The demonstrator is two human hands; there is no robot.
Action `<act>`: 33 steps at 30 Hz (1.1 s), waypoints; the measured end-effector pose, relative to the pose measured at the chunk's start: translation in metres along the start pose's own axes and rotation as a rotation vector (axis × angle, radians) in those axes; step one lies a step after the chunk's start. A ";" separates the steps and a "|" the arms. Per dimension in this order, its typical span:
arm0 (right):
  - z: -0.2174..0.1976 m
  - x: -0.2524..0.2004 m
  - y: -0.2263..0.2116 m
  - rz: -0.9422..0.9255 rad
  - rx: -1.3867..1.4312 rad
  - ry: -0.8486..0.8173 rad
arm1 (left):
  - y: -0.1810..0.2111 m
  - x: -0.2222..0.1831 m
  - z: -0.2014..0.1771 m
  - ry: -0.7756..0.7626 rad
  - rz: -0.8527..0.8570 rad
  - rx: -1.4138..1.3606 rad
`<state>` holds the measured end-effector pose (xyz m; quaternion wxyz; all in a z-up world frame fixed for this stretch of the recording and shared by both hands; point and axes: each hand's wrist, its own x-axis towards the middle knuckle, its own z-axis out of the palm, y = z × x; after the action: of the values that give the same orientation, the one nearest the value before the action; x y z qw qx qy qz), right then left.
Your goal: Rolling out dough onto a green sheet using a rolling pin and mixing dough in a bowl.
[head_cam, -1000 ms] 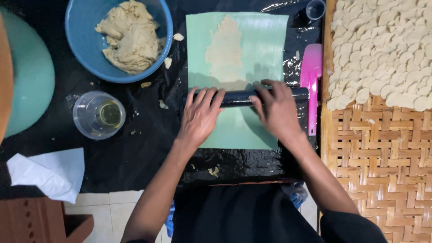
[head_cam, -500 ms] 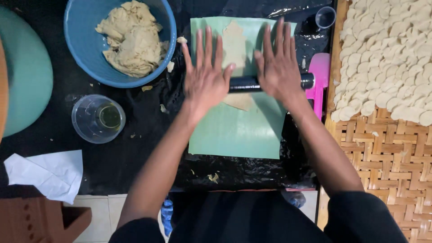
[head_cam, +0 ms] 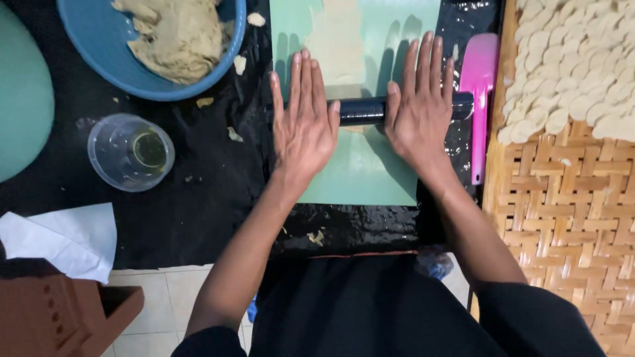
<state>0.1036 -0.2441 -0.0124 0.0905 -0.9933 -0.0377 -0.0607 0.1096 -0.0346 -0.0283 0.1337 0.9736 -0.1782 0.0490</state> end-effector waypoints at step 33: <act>0.000 -0.046 -0.003 -0.116 0.008 0.085 | 0.014 -0.044 -0.006 0.102 0.052 -0.078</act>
<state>0.0581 -0.2444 -0.0178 0.0923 -0.9856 -0.0915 -0.1078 0.0630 -0.0308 -0.0254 0.1792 0.9590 -0.1981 0.0951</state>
